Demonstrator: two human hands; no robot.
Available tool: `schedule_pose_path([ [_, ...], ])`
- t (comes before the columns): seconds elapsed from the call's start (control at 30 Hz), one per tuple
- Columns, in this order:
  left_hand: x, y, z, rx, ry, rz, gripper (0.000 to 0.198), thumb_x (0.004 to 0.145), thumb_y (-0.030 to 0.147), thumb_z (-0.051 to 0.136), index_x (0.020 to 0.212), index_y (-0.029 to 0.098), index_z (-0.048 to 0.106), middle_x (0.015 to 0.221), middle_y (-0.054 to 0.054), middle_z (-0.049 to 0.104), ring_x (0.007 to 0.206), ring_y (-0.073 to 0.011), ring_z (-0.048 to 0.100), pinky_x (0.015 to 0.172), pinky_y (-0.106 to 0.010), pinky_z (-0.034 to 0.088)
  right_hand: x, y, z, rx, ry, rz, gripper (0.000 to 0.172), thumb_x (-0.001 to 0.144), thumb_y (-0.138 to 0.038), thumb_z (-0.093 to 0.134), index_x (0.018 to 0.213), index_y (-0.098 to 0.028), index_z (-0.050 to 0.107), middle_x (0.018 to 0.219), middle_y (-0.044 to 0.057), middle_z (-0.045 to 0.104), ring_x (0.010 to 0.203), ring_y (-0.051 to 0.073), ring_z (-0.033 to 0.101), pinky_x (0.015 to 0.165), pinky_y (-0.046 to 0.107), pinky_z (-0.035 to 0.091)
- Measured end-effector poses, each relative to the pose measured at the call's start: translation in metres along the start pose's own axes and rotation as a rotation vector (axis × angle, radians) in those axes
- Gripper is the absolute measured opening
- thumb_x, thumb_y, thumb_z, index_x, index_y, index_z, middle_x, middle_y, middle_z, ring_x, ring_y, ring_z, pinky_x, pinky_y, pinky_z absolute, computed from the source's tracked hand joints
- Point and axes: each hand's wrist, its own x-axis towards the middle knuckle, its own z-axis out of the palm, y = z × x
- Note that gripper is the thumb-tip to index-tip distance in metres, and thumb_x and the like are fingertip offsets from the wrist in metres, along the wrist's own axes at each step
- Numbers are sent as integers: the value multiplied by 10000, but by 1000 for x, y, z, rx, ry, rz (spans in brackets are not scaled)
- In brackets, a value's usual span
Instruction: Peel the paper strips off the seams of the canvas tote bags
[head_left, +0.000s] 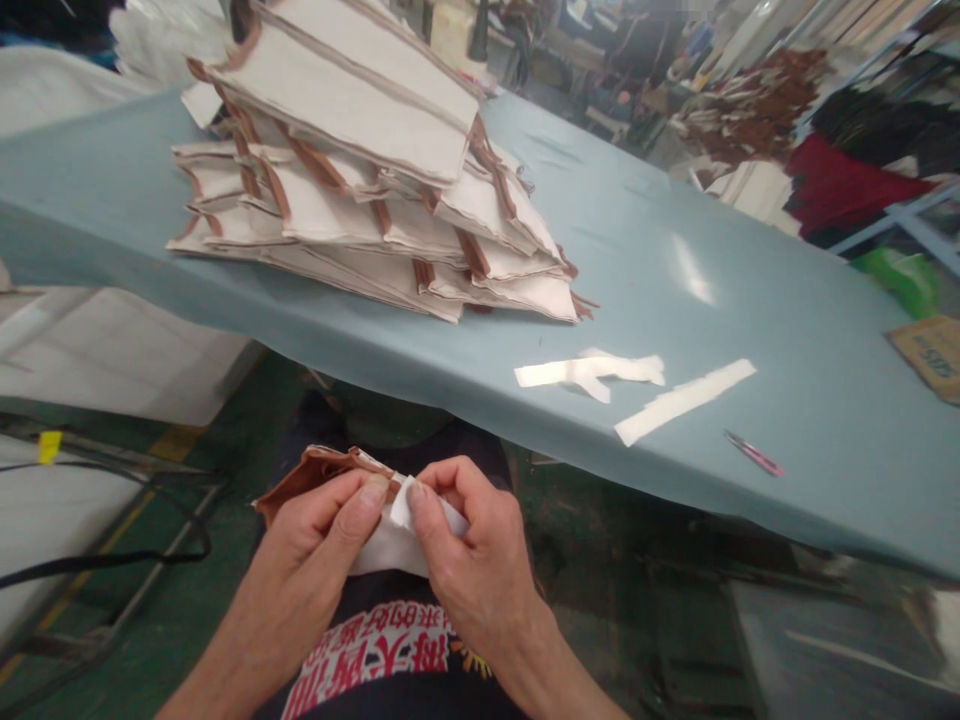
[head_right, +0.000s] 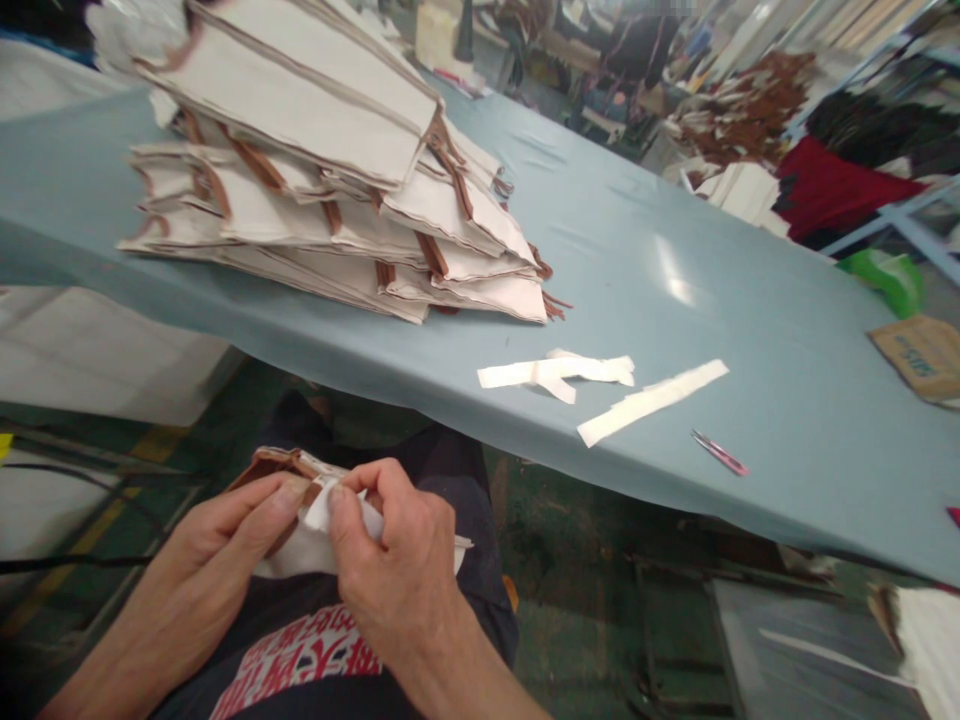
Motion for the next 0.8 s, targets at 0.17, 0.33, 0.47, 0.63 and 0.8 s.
schedule_pose_path([
  [0.17,0,-6,-1,46,-28,99,549,1134,650,611,846,229,813,746,4,735,659,-187,602,590,-263,488,-3,2,3,-101,64,-113,231,1051,-305,623,889,-216,762,604,-29,717,456,118,617,506,234,377],
  [0.33,-1,-8,-1,47,-28,128,546,1161,655,581,925,237,840,777,8,768,685,-204,658,619,-269,538,-4,3,4,-192,98,-175,219,1057,-258,628,898,-210,771,641,-15,763,488,122,683,541,229,407],
  [0.47,0,-11,-6,-4,-27,18,659,1168,732,498,936,233,861,812,-20,795,752,-234,709,704,-299,566,-3,3,5,-220,100,-205,202,1054,-246,636,907,-211,771,659,-7,789,509,130,719,556,233,409],
  [0.63,5,-18,-13,-20,-115,41,632,1153,693,514,869,234,843,758,-21,770,678,-216,634,637,-304,518,-3,0,4,-304,99,-251,212,1072,-244,634,910,-214,767,667,10,794,533,150,736,579,258,405],
  [0.8,2,-19,-7,-64,-136,36,326,1049,536,733,1009,230,838,903,-30,821,784,-227,731,719,-299,587,-3,0,4,-349,101,-253,207,1060,-236,631,898,-219,758,634,13,768,510,162,704,577,281,385],
])
